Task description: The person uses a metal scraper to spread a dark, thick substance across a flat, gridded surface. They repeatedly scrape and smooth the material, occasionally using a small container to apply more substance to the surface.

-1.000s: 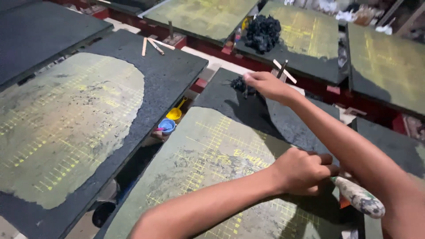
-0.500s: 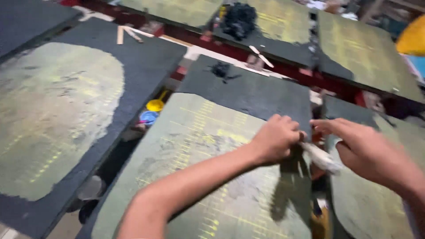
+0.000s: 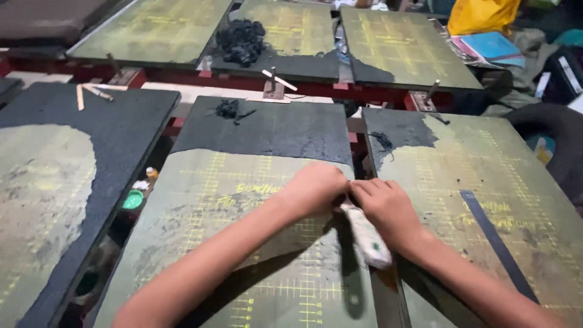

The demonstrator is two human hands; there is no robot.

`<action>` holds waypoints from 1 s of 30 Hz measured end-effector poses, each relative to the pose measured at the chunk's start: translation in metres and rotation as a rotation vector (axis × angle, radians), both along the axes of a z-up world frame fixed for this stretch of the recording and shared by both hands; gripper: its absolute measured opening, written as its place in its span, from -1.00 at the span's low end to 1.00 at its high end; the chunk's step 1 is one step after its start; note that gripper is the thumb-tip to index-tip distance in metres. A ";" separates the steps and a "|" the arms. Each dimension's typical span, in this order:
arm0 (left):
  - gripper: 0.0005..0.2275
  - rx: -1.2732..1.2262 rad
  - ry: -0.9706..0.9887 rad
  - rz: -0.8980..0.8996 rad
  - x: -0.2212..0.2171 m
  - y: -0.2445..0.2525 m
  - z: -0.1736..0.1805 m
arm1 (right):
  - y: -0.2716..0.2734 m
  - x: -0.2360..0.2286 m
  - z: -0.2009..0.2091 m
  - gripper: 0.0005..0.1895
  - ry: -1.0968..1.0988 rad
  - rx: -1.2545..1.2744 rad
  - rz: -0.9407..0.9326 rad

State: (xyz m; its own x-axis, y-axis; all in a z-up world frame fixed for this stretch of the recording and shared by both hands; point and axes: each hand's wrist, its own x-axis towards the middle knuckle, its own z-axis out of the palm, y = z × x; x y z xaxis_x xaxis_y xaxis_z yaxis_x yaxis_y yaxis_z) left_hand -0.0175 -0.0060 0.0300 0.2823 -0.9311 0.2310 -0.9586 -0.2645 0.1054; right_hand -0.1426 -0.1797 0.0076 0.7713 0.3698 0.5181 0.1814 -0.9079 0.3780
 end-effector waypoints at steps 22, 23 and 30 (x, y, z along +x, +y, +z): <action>-0.73 -0.058 -0.181 0.187 0.046 -0.031 0.041 | 0.001 0.044 0.069 -0.84 0.387 0.575 -0.258; -0.76 -0.042 -0.155 0.184 0.045 -0.032 0.042 | -0.002 0.040 0.070 -0.87 0.381 0.503 -0.213; -0.80 -0.047 -0.028 0.217 0.021 -0.018 0.024 | -0.033 0.056 -0.009 -0.84 0.202 0.171 -0.059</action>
State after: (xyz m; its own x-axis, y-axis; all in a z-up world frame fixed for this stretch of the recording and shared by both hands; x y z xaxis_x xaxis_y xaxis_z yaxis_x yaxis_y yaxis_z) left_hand 0.0036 -0.0238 0.0540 0.4681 -0.8369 0.2837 -0.8823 -0.4607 0.0964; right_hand -0.0869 -0.2127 -0.0017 0.8831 0.2413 0.4025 0.1823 -0.9667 0.1795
